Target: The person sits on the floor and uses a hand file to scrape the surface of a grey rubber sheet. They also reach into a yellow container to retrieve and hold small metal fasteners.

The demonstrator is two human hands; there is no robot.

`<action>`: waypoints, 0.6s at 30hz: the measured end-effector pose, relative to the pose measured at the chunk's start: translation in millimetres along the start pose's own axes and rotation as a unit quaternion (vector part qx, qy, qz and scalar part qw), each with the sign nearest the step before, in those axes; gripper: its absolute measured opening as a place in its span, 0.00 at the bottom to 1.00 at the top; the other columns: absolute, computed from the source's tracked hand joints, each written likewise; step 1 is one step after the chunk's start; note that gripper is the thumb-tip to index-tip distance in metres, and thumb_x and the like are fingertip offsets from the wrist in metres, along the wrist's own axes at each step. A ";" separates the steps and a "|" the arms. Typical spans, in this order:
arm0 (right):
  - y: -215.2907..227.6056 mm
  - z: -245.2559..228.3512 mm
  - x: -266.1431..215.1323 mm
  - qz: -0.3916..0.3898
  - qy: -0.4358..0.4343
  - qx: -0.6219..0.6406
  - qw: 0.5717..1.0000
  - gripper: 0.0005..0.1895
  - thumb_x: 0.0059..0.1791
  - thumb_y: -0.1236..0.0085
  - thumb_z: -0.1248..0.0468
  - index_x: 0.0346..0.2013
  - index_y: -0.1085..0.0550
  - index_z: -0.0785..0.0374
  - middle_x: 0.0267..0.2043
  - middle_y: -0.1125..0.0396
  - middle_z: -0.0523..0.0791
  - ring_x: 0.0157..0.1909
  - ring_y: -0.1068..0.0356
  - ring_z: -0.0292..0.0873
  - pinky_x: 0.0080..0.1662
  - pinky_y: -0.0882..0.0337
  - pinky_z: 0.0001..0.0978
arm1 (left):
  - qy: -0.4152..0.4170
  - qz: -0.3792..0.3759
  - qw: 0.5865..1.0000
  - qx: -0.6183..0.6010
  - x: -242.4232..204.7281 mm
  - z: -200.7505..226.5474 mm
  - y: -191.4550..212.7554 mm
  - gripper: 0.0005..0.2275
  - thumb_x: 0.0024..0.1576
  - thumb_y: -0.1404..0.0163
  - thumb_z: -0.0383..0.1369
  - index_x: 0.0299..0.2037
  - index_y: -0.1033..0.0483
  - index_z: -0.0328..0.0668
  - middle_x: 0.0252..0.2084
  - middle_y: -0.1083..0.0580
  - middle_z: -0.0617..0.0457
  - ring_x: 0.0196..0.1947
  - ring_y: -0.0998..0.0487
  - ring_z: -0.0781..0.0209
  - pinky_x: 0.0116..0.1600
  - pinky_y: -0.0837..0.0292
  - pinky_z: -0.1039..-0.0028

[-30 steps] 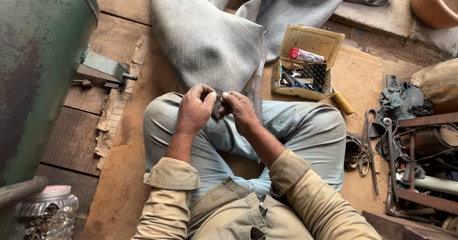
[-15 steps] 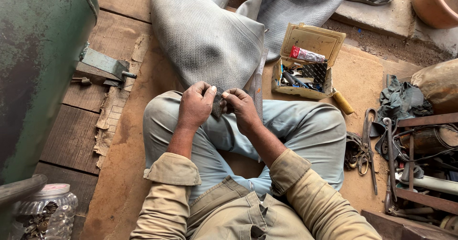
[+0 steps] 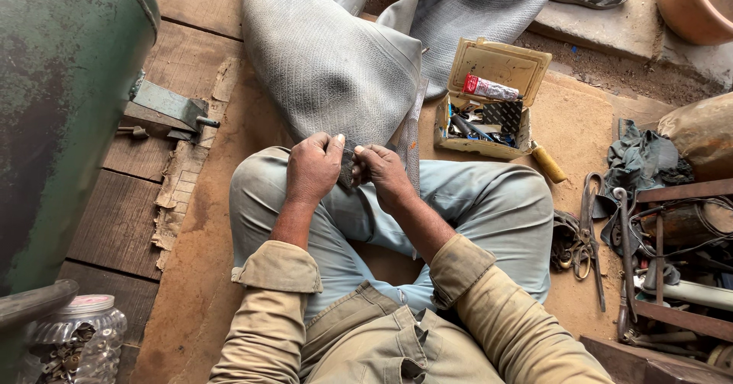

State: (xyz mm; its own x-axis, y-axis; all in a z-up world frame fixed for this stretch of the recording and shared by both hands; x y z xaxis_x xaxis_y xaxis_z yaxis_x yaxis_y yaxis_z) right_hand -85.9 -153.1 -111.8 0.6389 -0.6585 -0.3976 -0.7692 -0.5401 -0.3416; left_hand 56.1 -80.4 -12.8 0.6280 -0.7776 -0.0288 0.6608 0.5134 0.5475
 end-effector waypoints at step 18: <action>-2.8 -17.6 -0.7 -0.036 0.060 -0.040 0.997 0.14 0.54 0.48 0.55 0.36 0.24 0.62 0.27 0.34 0.42 0.28 0.33 0.37 0.33 0.30 0.31 | -0.219 0.035 0.975 0.027 -27.1 40.7 2.5 0.06 0.55 0.40 0.29 0.39 0.19 0.37 0.44 0.26 0.43 0.49 0.26 0.45 0.54 0.29 0.60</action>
State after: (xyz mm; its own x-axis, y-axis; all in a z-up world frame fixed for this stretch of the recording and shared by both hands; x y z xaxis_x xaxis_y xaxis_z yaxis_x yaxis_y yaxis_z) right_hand -84.4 -160.4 -95.6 0.6908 -0.6716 -0.2679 -0.7224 -0.6257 -0.2943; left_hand 24.0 -72.8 23.4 0.4280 -0.8277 0.3630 0.5919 0.5602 0.5795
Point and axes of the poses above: each hand's wrist, its own x-axis towards the middle knuckle, its own y-axis out of the back of the hand, z = x × y, the point moved 9 cm from there along x, towards the middle knuckle
